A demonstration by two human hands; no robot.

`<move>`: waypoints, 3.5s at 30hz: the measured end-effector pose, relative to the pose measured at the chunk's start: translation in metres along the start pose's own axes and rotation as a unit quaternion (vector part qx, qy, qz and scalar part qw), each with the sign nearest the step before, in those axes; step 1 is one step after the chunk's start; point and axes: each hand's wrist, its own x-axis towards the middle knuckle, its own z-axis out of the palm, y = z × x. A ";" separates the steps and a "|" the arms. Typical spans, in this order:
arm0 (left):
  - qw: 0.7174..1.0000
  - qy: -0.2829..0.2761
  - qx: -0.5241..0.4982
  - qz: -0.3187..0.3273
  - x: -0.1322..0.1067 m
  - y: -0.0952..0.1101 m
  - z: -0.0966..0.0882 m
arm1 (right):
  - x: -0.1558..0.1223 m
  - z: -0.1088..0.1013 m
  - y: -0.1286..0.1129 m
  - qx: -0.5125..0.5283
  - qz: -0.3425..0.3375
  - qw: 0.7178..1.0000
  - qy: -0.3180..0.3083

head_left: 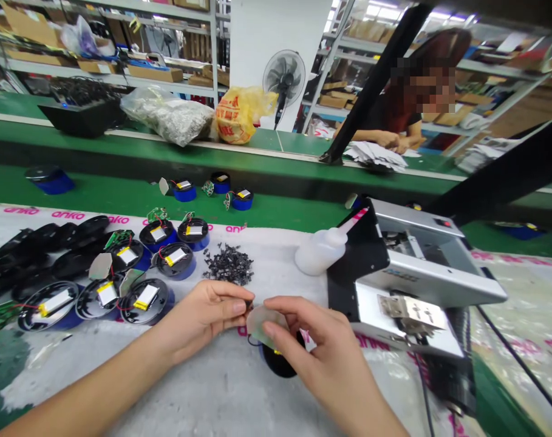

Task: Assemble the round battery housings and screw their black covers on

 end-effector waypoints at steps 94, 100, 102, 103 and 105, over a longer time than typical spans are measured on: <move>0.947 0.056 0.318 0.006 0.008 -0.029 0.048 | -0.065 0.023 0.028 -0.125 -0.090 0.977 0.148; 0.950 0.027 0.310 0.020 0.009 -0.032 0.046 | -0.050 -0.001 0.017 -0.141 -0.072 0.987 0.035; 0.954 0.008 0.298 0.030 0.009 -0.033 0.042 | -0.043 -0.007 0.016 -0.133 -0.069 0.989 -0.019; 0.956 -0.005 0.290 0.032 0.008 -0.033 0.039 | -0.040 -0.009 0.017 -0.126 -0.068 0.989 -0.031; 0.961 -0.037 0.272 0.028 0.007 -0.033 0.030 | -0.036 -0.012 0.019 -0.114 -0.069 0.991 -0.031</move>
